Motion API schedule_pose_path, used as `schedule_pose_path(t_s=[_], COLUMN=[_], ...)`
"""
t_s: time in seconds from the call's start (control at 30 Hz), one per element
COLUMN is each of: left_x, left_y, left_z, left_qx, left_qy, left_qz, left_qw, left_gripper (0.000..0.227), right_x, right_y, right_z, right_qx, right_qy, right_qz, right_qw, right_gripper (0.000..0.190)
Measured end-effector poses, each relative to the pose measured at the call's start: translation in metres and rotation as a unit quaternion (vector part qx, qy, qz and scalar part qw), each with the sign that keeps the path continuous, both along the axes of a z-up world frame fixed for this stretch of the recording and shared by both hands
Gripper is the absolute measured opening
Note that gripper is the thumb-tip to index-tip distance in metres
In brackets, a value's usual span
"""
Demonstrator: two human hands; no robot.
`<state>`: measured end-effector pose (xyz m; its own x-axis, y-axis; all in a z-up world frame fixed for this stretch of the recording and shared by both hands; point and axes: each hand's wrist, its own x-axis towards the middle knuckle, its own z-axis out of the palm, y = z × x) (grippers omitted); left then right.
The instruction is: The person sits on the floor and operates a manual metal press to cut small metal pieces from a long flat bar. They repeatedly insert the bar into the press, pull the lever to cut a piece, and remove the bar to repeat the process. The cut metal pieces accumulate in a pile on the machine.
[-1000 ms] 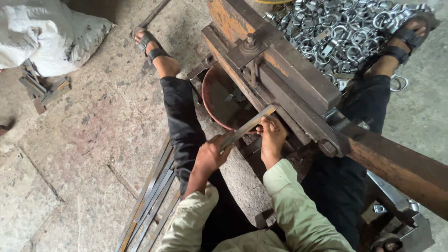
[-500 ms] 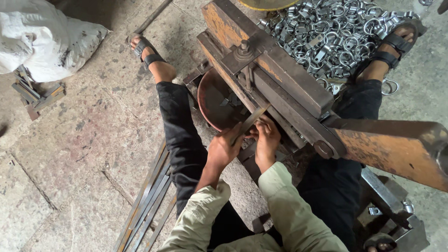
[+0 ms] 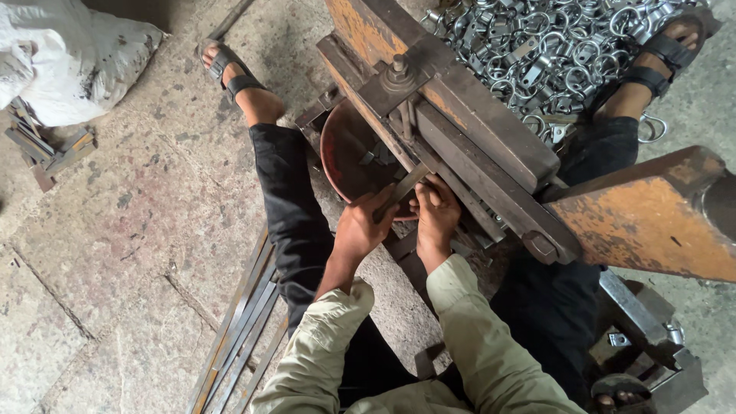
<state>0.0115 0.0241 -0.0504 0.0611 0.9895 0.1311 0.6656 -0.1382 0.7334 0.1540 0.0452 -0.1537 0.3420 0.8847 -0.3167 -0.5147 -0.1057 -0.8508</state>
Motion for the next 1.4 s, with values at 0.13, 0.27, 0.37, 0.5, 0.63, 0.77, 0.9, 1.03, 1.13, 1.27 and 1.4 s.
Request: schedule_pose_path(t_s=[0.13,0.27,0.37,0.5,0.63,0.77,0.9,1.03,1.13,1.27,1.4], left_x=[-0.004,-0.004,-0.005,-0.01,-0.015,-0.014,-0.011,-0.012,-0.011,-0.01,-0.006], left_y=[0.003,0.005,0.006,0.011,0.01,0.015,0.012,0.012,0.012,0.013,0.01], left_z=[-0.002,-0.001,0.001,0.004,0.009,0.015,0.017,0.023,0.028,0.033,0.033], left_qx=[-0.005,-0.009,0.004,-0.016,0.007,0.002,-0.015,-0.011,-0.011,-0.02,-0.014], left_qy=[0.002,0.002,0.003,-0.008,-0.031,-0.027,-0.001,-0.01,-0.007,-0.003,-0.007], left_qz=[-0.002,-0.004,-0.009,-0.019,-0.043,-0.034,-0.028,-0.028,-0.023,-0.031,-0.027], left_qw=[1.0,1.0,1.0,1.0,0.999,0.999,0.999,1.0,1.0,0.999,1.0], left_gripper=[0.043,0.043,0.042,0.042,0.039,0.039,0.035,0.033,0.035,0.036,0.036], right_x=[-0.001,-0.002,-0.003,-0.003,-0.004,-0.004,-0.004,-0.004,-0.001,0.0,0.0], right_y=[0.002,0.002,0.003,0.006,0.002,0.007,0.004,0.008,0.009,0.01,0.01], right_z=[0.002,0.006,0.008,0.01,0.013,0.019,0.021,0.025,0.024,0.021,0.017], right_qx=[-0.007,-0.002,-0.006,-0.015,-0.015,-0.005,0.003,0.009,0.012,0.014,0.019], right_qy=[0.01,0.015,0.016,0.005,-0.005,0.039,0.041,0.03,0.039,0.055,0.071], right_qz=[-0.003,0.001,0.001,0.003,0.015,0.049,0.061,0.072,0.078,0.081,0.077], right_qw=[1.0,1.0,1.0,1.0,1.0,0.998,0.997,0.997,0.996,0.995,0.994], right_gripper=[0.029,0.027,0.026,0.026,0.024,0.021,0.018,0.017,0.015,0.009,0.006])
